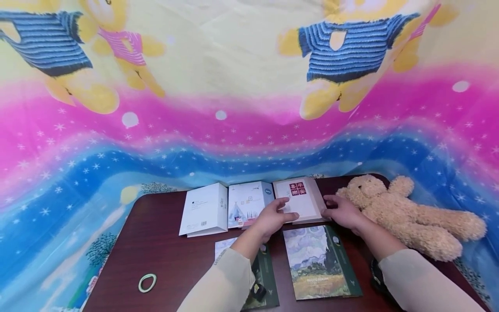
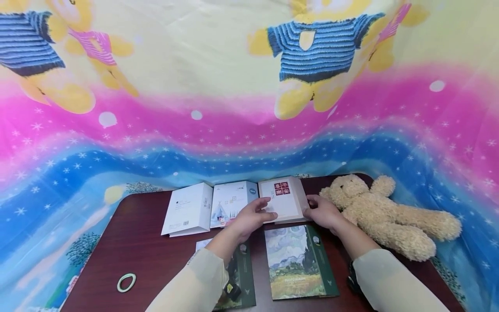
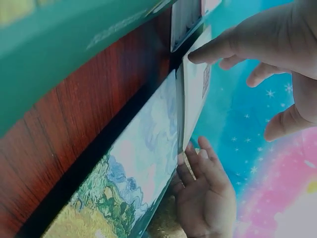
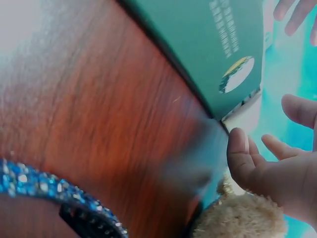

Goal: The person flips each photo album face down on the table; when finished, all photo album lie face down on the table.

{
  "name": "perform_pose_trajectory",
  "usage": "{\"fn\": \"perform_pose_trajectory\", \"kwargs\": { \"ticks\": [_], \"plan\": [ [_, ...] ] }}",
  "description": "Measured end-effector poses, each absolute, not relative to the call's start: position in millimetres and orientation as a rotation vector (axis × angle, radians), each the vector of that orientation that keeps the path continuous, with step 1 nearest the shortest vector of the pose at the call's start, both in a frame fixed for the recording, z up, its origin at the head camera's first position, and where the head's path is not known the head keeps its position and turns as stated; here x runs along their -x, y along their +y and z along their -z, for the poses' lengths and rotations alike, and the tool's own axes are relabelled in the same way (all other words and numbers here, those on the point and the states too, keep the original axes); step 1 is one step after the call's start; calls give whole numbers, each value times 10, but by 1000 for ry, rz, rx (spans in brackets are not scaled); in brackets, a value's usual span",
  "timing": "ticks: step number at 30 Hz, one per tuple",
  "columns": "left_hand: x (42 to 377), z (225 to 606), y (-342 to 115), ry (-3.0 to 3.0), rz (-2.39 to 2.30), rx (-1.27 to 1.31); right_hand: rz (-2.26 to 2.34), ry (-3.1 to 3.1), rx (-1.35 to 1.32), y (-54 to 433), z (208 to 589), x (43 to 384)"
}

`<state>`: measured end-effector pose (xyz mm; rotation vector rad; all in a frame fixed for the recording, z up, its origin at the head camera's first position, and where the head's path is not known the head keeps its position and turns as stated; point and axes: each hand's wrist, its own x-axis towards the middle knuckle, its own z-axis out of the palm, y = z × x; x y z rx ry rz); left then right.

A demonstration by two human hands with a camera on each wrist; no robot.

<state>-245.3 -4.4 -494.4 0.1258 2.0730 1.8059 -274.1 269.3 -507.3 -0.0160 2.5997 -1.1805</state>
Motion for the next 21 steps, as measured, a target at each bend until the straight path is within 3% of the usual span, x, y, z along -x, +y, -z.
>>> {"fn": "perform_pose_trajectory", "kwargs": {
  "ticks": [21],
  "plan": [
    [2108, 4715, -719, 2364, -1702, -216, 1275, 2676, 298, 2415, 4645, 2208]
  ]
}}
